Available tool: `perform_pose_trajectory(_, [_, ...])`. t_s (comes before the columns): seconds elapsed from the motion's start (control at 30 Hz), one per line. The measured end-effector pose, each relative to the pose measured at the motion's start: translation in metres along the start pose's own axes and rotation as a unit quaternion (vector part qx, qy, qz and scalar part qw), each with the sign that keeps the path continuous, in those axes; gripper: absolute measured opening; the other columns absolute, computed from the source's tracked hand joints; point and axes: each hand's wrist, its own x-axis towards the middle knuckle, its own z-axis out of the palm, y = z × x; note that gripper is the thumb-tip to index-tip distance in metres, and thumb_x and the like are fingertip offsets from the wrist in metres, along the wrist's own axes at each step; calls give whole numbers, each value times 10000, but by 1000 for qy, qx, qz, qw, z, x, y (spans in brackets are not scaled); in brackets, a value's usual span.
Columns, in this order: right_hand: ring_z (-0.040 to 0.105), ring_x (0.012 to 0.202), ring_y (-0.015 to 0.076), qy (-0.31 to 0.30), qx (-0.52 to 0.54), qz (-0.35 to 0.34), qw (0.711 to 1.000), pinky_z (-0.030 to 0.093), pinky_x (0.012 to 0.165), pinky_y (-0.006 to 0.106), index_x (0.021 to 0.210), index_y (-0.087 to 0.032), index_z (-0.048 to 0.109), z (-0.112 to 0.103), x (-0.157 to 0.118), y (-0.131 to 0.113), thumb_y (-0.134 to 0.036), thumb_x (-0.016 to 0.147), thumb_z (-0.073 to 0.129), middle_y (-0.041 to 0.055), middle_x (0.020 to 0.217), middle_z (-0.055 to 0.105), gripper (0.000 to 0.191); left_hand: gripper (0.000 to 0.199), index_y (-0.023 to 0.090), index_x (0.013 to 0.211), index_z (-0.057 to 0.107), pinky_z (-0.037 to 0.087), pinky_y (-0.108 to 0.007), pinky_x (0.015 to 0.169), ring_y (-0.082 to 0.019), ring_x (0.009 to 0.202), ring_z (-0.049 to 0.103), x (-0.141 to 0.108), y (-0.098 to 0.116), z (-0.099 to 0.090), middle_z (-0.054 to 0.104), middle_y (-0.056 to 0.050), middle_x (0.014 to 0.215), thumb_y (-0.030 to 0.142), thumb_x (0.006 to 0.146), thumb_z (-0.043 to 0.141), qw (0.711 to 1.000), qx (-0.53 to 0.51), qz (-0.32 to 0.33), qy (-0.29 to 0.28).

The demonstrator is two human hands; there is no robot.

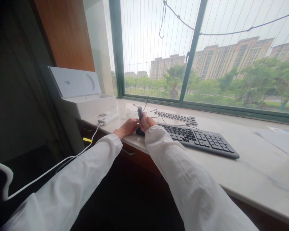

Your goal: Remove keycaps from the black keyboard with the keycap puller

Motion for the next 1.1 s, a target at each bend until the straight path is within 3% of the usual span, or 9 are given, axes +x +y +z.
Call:
perform_pose_trajectory(0.1, [627, 715, 239, 10, 21, -25, 999, 414, 631, 324, 1160, -125, 433, 0, -2, -6, -376, 944, 367, 128, 869, 678, 337, 209, 105, 972, 648, 500, -332, 721, -241, 762, 656, -1, -3, 2, 688, -110, 793, 119, 802, 527, 1000, 12, -21, 16])
perform_pose_trajectory(0.23, [627, 715, 255, 72, 82, -32, 994, 426, 632, 342, 1113, -160, 455, 3, 1, -8, -408, 928, 364, 117, 840, 671, 323, 145, 127, 880, 662, 494, -297, 688, -227, 762, 667, -3, -5, 4, 704, -97, 790, 127, 800, 540, 999, -4, -29, 30])
perform_pose_trajectory(0.37, [625, 747, 254, 184, 132, 31, 974, 428, 658, 337, 1037, -179, 485, 1, 9, 6, -450, 910, 344, 90, 807, 656, 330, 127, 174, 935, 642, 499, -253, 677, -166, 734, 669, -4, -3, 4, 717, -39, 858, 189, 818, 595, 995, -77, -22, 64])
perform_pose_trajectory(0.47, [614, 740, 244, 228, 147, 109, 956, 418, 672, 327, 988, -196, 514, -5, 16, 20, -449, 883, 366, 69, 776, 651, 311, 123, 180, 946, 625, 506, -254, 677, -135, 682, 648, -4, -2, 3, 707, -23, 882, 249, 853, 583, 990, -82, -23, 113])
perform_pose_trajectory(0.6, [601, 673, 197, 149, 208, 186, 949, 414, 672, 291, 794, -203, 563, -7, 21, 25, -368, 826, 451, 29, 662, 638, 202, 126, 168, 961, 627, 516, -244, 696, -136, 774, 650, -3, -1, 0, 697, -44, 939, 220, 883, 541, 983, -81, -22, 164])
perform_pose_trajectory(0.8, [591, 583, 165, 16, 213, 129, 968, 399, 616, 253, 765, -192, 607, -6, 16, 16, -411, 808, 529, -15, 501, 581, 236, 164, 170, 1003, 630, 496, -199, 534, -66, 511, 575, -2, 0, -4, 701, -28, 905, 244, 896, 529, 975, -118, -97, 163])
perform_pose_trajectory(0.93, [573, 533, 148, -9, 239, 116, 964, 387, 574, 239, 776, -187, 632, -7, 14, 15, -400, 805, 528, -25, 480, 571, 238, 199, 176, 1032, 628, 461, -174, 471, -62, 491, 571, -3, -2, -4, 702, -18, 864, 272, 910, 504, 974, -134, -107, 148])
perform_pose_trajectory(1.1, [547, 520, 134, -6, 277, 136, 951, 379, 550, 229, 749, -186, 638, -7, 16, 18, -358, 785, 522, -30, 482, 568, 211, 263, 191, 1063, 615, 485, -203, 541, -72, 496, 585, -4, -2, -5, 696, -17, 887, 363, 868, 577, 979, -129, -83, 137])
